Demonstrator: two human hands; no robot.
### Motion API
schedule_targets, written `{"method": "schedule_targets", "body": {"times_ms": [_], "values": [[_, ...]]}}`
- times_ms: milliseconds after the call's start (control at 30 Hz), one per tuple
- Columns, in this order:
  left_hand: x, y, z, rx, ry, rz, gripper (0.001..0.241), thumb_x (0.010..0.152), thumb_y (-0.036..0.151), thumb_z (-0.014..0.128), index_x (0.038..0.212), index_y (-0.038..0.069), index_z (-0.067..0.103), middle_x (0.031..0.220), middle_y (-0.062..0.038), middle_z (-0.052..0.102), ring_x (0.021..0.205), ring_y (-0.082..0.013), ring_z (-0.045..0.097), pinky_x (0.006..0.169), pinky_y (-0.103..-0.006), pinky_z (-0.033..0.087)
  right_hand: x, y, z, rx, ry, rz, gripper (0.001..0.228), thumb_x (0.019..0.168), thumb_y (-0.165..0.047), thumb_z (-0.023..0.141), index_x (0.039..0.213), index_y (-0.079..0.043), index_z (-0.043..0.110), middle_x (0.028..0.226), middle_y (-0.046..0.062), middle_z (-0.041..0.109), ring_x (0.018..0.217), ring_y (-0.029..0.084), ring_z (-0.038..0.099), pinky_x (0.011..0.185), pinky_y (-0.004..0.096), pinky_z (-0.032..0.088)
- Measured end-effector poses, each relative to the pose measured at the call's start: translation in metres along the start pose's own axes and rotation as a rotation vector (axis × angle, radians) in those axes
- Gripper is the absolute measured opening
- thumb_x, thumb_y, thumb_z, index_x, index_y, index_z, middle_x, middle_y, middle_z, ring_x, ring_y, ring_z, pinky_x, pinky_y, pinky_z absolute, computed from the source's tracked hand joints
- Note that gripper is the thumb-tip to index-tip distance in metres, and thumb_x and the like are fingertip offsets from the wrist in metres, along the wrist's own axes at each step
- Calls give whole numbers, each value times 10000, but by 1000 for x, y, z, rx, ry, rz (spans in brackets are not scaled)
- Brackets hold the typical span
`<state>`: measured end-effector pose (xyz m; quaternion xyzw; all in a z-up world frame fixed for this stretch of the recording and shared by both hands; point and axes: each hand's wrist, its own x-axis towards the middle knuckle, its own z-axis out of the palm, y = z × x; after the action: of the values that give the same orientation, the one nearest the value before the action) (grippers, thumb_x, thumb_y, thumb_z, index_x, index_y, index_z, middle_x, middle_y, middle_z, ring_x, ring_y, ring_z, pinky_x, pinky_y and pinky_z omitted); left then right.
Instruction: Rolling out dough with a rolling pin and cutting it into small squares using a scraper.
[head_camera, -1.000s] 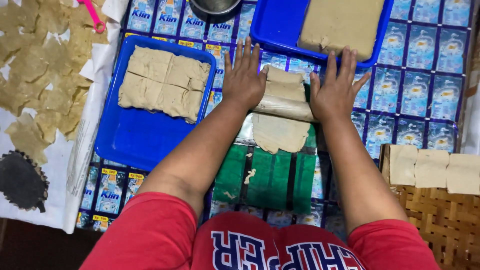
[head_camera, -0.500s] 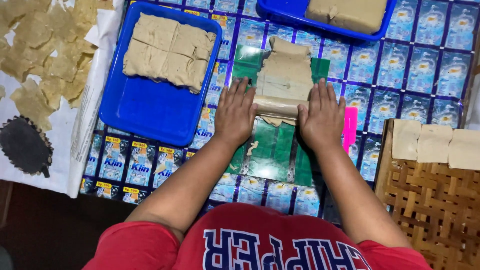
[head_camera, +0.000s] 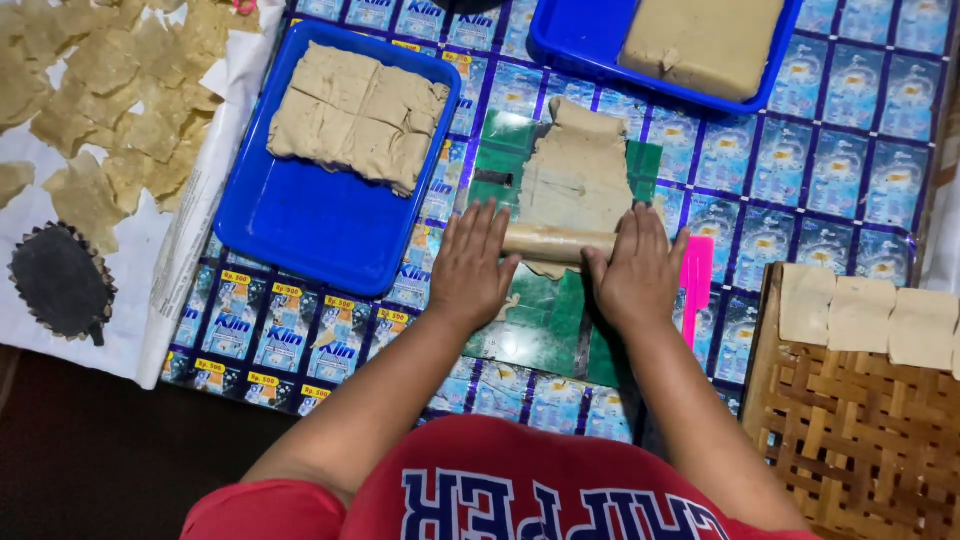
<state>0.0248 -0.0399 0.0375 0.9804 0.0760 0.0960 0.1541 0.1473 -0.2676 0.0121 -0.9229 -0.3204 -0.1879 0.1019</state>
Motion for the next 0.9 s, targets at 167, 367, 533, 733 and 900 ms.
{"method": "schedule_targets", "body": {"times_ms": [167,367,533,733,900], "values": [[76,-16,7,50,112,17,580,1071,496,396,1499,111,463,1591,-151,422,1512,-360,334,1258,-540,154,76,11,4,42,-228,141,707,1094,-634,356,1510,-76,484,1585,236,420,1518,363,319,1188,699,23],[170,-24,-1,72,-110,-103,661,1068,510,300,1585,98,332,1686,-158,212,1570,-338,98,1253,-561,-7,166,15,-6,133,-386,276,715,1086,-569,249,1658,-139,245,1727,184,106,1589,310,8,1150,720,-119],[216,-30,-4,112,-280,-198,795,1056,555,254,1630,16,145,1706,-185,-27,1550,-324,-127,1219,-570,-98,198,25,5,92,-325,280,727,1102,-482,302,1636,8,256,1712,195,116,1563,287,-11,1103,742,-123],[215,-32,-2,90,-245,-220,802,1063,562,228,1629,3,129,1710,-174,-9,1557,-300,-107,1233,-526,-97,131,31,-27,327,367,173,254,1052,-66,619,1290,22,607,1365,217,526,1289,409,494,1093,536,361],[200,-30,2,70,-166,-208,803,1060,578,224,1627,10,202,1709,-160,28,1562,-288,-67,1240,-521,-72,-11,38,-73,173,137,525,187,976,25,611,1162,46,605,1166,260,552,977,449,585,849,517,482]]}}
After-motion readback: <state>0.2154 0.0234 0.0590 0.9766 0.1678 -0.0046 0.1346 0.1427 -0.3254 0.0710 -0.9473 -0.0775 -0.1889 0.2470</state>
